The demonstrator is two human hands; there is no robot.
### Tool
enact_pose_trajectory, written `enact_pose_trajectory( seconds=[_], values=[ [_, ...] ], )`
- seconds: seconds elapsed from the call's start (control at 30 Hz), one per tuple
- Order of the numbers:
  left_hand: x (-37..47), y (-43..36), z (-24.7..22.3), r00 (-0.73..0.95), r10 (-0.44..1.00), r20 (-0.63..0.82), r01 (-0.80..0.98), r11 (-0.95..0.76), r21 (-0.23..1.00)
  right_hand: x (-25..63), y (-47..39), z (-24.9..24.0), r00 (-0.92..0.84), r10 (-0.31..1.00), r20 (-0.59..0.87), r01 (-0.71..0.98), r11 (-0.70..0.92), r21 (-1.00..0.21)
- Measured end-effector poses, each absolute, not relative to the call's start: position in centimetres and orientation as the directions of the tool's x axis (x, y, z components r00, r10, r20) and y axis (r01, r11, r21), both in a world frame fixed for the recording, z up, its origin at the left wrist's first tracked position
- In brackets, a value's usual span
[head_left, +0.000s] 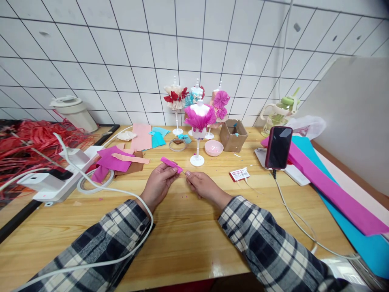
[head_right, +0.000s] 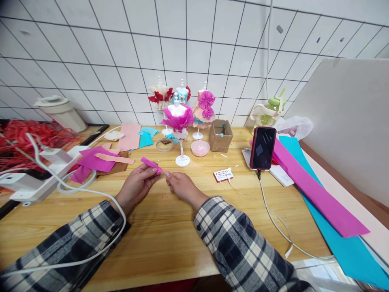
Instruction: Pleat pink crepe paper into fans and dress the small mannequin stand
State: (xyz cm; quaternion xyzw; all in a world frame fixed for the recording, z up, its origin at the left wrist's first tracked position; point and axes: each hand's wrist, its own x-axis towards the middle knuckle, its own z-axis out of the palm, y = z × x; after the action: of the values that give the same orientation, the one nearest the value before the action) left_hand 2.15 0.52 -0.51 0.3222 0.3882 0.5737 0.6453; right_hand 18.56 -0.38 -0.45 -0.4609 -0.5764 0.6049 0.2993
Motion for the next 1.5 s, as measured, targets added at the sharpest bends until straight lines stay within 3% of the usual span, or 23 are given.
enact_pose_trajectory(
  seconds=[1.5],
  values=[
    [2.38, 0.34, -0.28, 0.040, 0.991, -0.128, -0.472, 0.132, 0.872, 18.70, -0.06, -1.26, -0.410, 0.898, -0.158, 0.154, -0.103, -0.983]
  ],
)
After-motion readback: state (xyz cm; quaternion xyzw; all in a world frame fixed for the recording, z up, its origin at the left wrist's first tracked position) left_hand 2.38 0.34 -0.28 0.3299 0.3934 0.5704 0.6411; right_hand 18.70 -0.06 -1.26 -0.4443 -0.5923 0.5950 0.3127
